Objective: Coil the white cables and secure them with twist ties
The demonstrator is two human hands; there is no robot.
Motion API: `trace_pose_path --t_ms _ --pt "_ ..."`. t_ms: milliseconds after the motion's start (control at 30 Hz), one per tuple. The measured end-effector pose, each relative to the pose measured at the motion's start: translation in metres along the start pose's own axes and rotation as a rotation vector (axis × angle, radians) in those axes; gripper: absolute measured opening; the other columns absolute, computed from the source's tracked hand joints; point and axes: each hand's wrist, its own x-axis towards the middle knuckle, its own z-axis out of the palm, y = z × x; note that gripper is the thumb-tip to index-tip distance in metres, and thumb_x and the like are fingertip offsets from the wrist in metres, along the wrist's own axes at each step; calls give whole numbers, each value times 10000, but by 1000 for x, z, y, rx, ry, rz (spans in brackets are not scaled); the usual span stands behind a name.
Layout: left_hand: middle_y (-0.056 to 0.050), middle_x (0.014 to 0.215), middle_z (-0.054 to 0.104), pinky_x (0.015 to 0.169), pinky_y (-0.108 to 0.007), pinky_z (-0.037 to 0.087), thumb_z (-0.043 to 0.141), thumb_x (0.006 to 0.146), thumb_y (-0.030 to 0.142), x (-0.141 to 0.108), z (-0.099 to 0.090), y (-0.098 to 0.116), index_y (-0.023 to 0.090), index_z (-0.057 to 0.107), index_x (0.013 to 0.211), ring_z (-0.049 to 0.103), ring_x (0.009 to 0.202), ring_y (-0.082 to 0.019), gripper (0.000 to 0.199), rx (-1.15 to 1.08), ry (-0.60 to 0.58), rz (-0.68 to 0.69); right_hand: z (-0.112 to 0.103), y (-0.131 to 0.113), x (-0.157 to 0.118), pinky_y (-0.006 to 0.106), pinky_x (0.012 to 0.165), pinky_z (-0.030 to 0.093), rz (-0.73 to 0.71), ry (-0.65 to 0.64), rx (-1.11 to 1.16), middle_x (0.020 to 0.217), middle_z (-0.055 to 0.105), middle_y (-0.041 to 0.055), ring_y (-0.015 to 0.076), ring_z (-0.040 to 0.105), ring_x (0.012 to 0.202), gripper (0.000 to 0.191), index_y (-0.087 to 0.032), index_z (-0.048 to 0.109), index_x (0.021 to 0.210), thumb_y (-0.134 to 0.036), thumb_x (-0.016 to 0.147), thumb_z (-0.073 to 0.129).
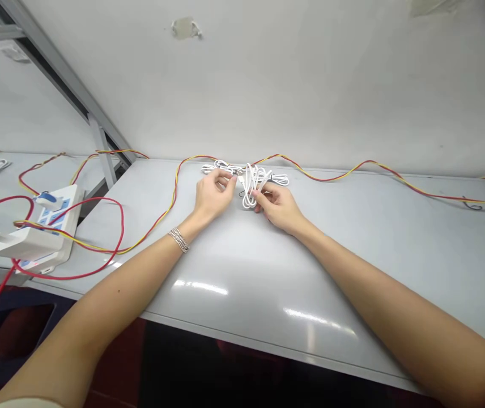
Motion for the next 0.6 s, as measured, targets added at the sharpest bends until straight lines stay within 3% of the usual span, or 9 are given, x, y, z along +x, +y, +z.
trace_pose_path --t_ms 167,267,467,600 --pt "-52 772 695 541 -246 443 588 883 390 -10 5 6 147 726 867 567 554 -117 279 -116 -245 142 0 6 2 283 588 466 -57 -3 -43 728 609 27 147 592 637 371 -177 594 884 -547 869 575" --pt "-62 791 684 545 -235 467 612 867 390 -13 9 6 143 725 851 590 586 -121 272 -135 -235 195 1 10 2 288 600 465 -23 11 -64 737 617 35 157 598 658 357 -178 565 890 -535 889 547" --pt "-49 736 666 545 -236 498 689 822 416 -11 11 3 143 662 853 611 594 -128 276 -243 -205 155 2 10 1 287 573 471 3 48 14 842 616 39 142 587 627 332 -201 517 1039 -502 902 551" --pt "-97 935 671 647 -247 544 701 813 366 -13 7 12 150 660 848 643 808 -156 223 -240 -176 294 3 4 -1 284 578 485 -56 8 47 855 600 42 145 574 666 340 -210 538 1074 -496 892 575"
